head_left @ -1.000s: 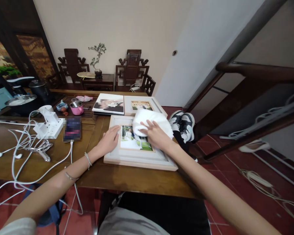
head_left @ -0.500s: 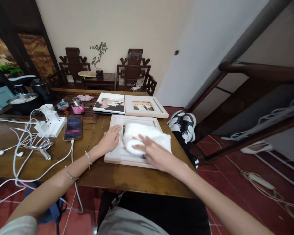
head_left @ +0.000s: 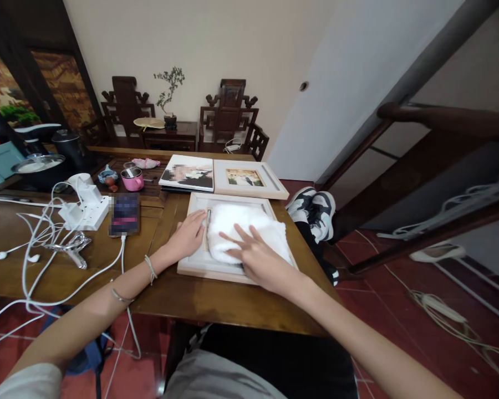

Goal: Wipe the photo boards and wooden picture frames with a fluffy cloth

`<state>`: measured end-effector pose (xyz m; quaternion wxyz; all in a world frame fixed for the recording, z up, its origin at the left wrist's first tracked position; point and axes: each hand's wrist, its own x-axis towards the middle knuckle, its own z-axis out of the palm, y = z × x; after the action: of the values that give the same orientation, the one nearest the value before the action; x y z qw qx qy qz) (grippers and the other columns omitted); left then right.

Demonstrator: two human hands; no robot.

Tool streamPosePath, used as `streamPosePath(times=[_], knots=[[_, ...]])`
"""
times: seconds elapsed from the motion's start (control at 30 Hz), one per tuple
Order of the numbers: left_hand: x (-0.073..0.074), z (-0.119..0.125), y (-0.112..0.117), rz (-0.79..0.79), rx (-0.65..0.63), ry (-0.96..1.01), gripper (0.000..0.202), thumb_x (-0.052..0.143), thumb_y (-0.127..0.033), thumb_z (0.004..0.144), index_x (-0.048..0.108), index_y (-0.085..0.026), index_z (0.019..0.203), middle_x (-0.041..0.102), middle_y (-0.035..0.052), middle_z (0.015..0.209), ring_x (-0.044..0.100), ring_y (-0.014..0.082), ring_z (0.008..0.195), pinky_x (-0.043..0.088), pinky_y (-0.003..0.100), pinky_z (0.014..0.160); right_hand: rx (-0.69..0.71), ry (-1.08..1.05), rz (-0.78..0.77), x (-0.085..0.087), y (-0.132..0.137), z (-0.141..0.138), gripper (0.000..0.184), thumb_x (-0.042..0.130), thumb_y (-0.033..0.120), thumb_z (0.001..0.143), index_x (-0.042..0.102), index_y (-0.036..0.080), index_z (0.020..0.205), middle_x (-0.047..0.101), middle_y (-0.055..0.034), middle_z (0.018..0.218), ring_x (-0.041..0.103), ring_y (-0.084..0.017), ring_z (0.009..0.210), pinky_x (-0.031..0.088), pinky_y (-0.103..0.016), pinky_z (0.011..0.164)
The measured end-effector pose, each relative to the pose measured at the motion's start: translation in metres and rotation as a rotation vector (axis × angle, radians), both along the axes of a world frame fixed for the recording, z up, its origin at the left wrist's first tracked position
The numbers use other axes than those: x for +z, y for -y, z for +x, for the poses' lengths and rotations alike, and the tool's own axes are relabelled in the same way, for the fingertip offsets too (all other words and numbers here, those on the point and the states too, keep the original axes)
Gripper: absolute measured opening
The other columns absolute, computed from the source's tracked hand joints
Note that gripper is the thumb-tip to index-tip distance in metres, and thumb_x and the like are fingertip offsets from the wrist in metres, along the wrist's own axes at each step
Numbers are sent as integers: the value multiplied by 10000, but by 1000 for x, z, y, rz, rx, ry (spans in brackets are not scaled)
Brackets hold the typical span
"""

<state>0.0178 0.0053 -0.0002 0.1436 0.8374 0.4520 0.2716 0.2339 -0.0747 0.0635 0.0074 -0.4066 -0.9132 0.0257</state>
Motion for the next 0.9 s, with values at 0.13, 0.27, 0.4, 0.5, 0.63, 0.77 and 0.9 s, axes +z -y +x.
streamPosePath(times=[0.13, 0.27, 0.4, 0.5, 0.63, 0.77, 0.9], knots=[[2, 0, 0, -2, -6, -30, 441, 347, -208, 936, 480, -122, 1348, 456, 148, 1464, 384, 251, 1386, 316, 503, 1152, 91, -55, -203, 24, 30, 3, 746, 382, -101, 637, 637, 221, 1260, 495, -62, 1455, 227, -292, 1442, 261, -579, 1137], [4, 0, 2, -10, -13, -23, 439, 316, -208, 954, 466, -129, 1358, 459, 145, 1461, 389, 248, 1383, 313, 500, 1153, 70, -53, -199, 23, 13, 3, 738, 388, -97, 653, 628, 221, 1274, 525, -76, 1429, 245, -287, 1433, 262, -548, 1147], [6, -1, 3, -30, -9, 39, 462, 262, -318, 1006, 356, -187, 1439, 399, 120, 1509, 350, 250, 1411, 302, 501, 1157, -41, 45, 20, 1, -37, 1, 750, 411, -88, 674, 553, 183, 1359, 313, -94, 1559, 174, -373, 1440, 237, -629, 1121], [9, -2, 3, -34, -26, 106, 507, 253, -392, 1016, 273, -187, 1480, 344, 121, 1542, 315, 241, 1432, 289, 468, 1171, -100, 80, 140, -6, -72, -12, 755, 421, -81, 708, 497, 191, 1408, 270, -92, 1574, 165, -399, 1440, 262, -652, 1093], [14, -2, 4, -1, 0, 213, 541, 255, -448, 1014, 259, -171, 1479, 332, 132, 1547, 318, 216, 1432, 258, 419, 1189, -131, 101, 156, -2, -81, -42, 662, 440, -37, 781, 529, 218, 1386, 315, -85, 1557, 182, -435, 1427, 252, -706, 1061], [16, 0, 7, -15, 43, 284, 537, 247, -466, 1012, 351, -144, 1429, 381, 140, 1518, 346, 206, 1418, 261, 402, 1189, -27, 81, 52, 7, -40, -55, 637, 449, -38, 763, 574, 193, 1344, 363, -112, 1531, 245, -439, 1406, 294, -694, 1050], [15, 0, 8, -30, 39, 294, 487, 245, -420, 1014, 488, -132, 1323, 476, 138, 1452, 407, 202, 1382, 289, 396, 1179, 76, 30, -119, 22, 6, -26, 679, 419, -80, 690, 637, 205, 1267, 440, -85, 1492, 241, -365, 1428, 314, -614, 1092]])
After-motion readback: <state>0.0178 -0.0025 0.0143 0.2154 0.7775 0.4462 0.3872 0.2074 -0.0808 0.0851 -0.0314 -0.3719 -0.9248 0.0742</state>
